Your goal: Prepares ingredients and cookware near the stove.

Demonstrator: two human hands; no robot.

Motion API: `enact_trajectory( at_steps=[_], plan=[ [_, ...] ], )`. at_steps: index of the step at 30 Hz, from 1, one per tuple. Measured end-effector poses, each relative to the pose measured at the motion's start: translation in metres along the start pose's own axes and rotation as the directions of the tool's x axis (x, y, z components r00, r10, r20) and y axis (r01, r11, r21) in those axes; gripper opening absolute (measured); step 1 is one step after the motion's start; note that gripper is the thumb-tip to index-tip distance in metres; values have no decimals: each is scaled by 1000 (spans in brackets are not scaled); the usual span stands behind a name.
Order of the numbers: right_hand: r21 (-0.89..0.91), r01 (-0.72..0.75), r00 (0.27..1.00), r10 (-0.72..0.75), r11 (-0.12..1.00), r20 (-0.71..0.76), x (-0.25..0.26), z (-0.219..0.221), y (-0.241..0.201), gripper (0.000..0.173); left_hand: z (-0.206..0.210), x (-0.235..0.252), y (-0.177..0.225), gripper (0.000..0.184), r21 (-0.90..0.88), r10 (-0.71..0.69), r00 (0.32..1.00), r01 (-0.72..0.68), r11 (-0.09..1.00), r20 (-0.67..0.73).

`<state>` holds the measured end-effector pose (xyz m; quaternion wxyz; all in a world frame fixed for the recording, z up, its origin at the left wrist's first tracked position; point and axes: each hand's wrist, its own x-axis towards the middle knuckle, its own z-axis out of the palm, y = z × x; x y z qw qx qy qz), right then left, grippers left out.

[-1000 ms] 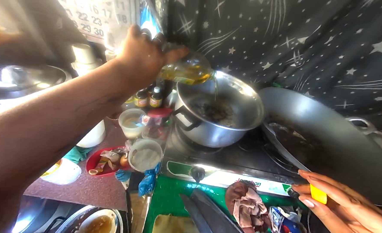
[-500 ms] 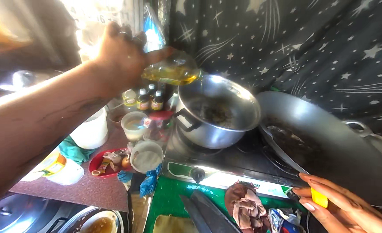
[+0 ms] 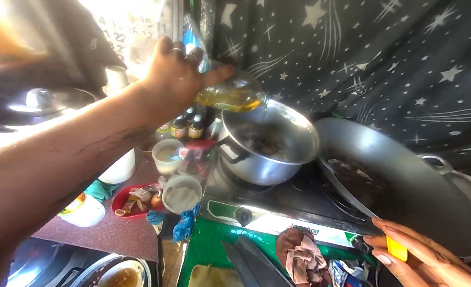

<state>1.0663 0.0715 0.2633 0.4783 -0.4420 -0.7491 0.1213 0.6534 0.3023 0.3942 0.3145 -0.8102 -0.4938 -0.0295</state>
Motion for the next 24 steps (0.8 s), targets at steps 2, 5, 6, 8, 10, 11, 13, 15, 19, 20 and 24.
enact_trajectory(
  at_steps=[2, 5, 6, 8, 10, 11, 13, 15, 19, 20, 24],
  plan=[
    [-3, -8, 1000, 8, 1000, -2, -1, 0, 1, 35, 0, 0, 3, 93, -6, 6, 1000, -6, 1000, -11],
    [1, -16, 1000, 16, 1000, -3, -2, 0, 5, 34, 6, 2, 3, 94, -11, 15, 999, -16, 1000, -36],
    [4, -18, 1000, 18, 1000, -2, -2, 1, 7, 34, 10, 2, 2, 95, -13, 18, 999, -18, 1000, -36],
    [10, -25, 1000, 25, 1000, -3, -1, 2, 10, 35, 17, 3, 0, 98, -33, 7, 999, -8, 999, -39],
    [16, -32, 999, 32, 999, -4, 0, 5, 12, 36, 22, 2, -2, 98, -81, -27, 999, 24, 996, -33],
    [15, -33, 999, 33, 999, -3, 0, 6, 14, 36, 24, 1, -3, 99, -112, -53, 998, 50, 992, -22],
    [20, -38, 999, 38, 999, 0, 1, 9, 16, 37, 26, 0, -4, 107, -189, -135, 990, 139, 972, 32],
    [13, -36, 999, 36, 999, 2, 3, 13, 17, 38, 29, -2, -4, 111, -301, -211, 975, 223, 927, 73],
    [8, -23, 1000, 23, 1000, -18, 9, 28, 15, 36, 43, -14, -8, 116, -602, -281, 957, 267, 753, 73],
    [44, -27, 999, 28, 999, -20, 12, 34, 12, 38, 49, -18, -8, 118, -693, -282, 958, 244, 678, 61],
    [184, 11, 1000, -7, 983, -20, 28, 64, -17, 34, 55, -58, 7, 125, -939, -265, 964, 62, 339, -31]
  ],
)
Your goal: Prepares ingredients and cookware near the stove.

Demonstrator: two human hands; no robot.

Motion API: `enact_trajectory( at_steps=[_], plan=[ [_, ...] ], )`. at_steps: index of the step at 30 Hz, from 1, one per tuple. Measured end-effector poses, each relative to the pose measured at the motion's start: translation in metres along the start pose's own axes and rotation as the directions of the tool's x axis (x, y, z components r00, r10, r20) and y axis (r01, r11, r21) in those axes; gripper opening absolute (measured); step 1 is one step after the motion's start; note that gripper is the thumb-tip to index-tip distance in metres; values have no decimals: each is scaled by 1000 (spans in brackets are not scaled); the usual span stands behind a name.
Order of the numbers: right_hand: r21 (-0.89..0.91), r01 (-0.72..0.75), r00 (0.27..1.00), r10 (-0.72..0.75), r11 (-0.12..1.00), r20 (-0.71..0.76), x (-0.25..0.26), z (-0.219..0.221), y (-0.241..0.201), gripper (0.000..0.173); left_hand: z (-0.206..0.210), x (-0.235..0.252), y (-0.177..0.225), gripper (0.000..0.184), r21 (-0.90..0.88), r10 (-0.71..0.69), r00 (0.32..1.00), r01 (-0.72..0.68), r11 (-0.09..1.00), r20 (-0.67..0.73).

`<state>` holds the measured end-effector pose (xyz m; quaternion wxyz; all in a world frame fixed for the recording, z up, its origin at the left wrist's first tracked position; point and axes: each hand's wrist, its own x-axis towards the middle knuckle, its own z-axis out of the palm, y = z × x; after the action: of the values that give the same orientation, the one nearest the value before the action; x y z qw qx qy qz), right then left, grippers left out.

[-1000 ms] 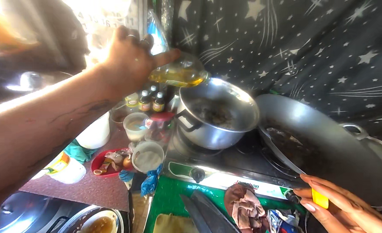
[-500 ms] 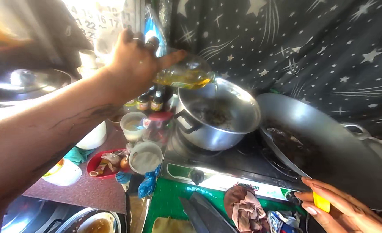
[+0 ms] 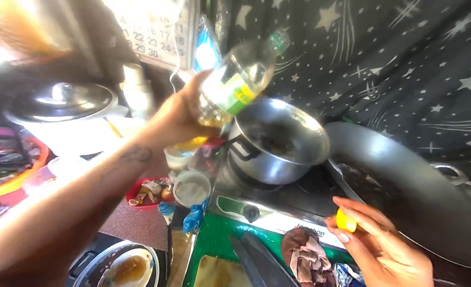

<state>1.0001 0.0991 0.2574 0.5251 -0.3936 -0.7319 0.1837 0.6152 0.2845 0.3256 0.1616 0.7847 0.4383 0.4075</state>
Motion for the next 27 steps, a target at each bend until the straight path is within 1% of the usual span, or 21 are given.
enact_trajectory(
  at_steps=[2, 4, 5, 7, 9, 12, 15, 18, 20, 21, 22, 24, 26, 27],
  plan=[
    [10, 83, 996, -82, 997, -38, 5, 21, -15, 32, 5, -41, 8, 128, -162, 29, 999, -34, 986, -34],
    [33, 143, 987, -139, 989, -83, 8, 40, -34, 37, 14, -95, 14, 129, -271, 34, 999, -44, 961, -42],
    [48, 168, 982, -163, 985, -98, 8, 50, -45, 40, 19, -122, 14, 124, -307, 47, 999, -48, 950, -9],
    [50, 239, 968, -234, 970, -90, 8, 65, -61, 39, 27, -177, 11, 117, -374, 82, 987, -24, 927, 138],
    [11, 282, 959, -282, 959, 18, 3, 79, -75, 34, 31, -228, 11, 112, -406, 103, 966, 2, 914, 238],
    [3, 297, 928, -289, 955, 236, -4, 99, -97, 28, 31, -286, 4, 113, -490, 101, 937, 82, 868, 336],
    [6, 275, 874, -253, 961, 414, -11, 116, -120, 26, 19, -325, -8, 115, -532, 76, 905, 177, 828, 420],
    [-23, 240, 784, -180, 970, 594, -6, 132, -144, 23, 6, -346, -24, 115, -556, 109, 888, 180, 811, 447],
    [-98, 219, 739, -99, 971, 666, 0, 142, -162, 22, -5, -352, -32, 112, -521, 104, 898, 151, 840, 428],
    [-162, 200, 741, -41, 966, 671, 2, 149, -172, 24, -11, -352, -34, 109, -477, 86, 911, 129, 869, 404],
    [-236, 179, 765, 16, 955, 644, 3, 158, -181, 27, -14, -350, -36, 106, -417, 64, 930, 100, 903, 363],
    [-384, 126, 859, 94, 915, 504, 2, 179, -188, 34, -15, -345, -40, 101, -293, 41, 972, 29, 956, 232],
    [-429, 53, 940, 100, 902, 326, 2, 203, -182, 33, -5, -335, -52, 96, -170, 62, 997, -52, 984, 52],
    [-420, 17, 961, 101, 908, 257, 3, 214, -177, 34, 2, -328, -61, 92, -121, 76, 996, -80, 989, -38]
  ],
)
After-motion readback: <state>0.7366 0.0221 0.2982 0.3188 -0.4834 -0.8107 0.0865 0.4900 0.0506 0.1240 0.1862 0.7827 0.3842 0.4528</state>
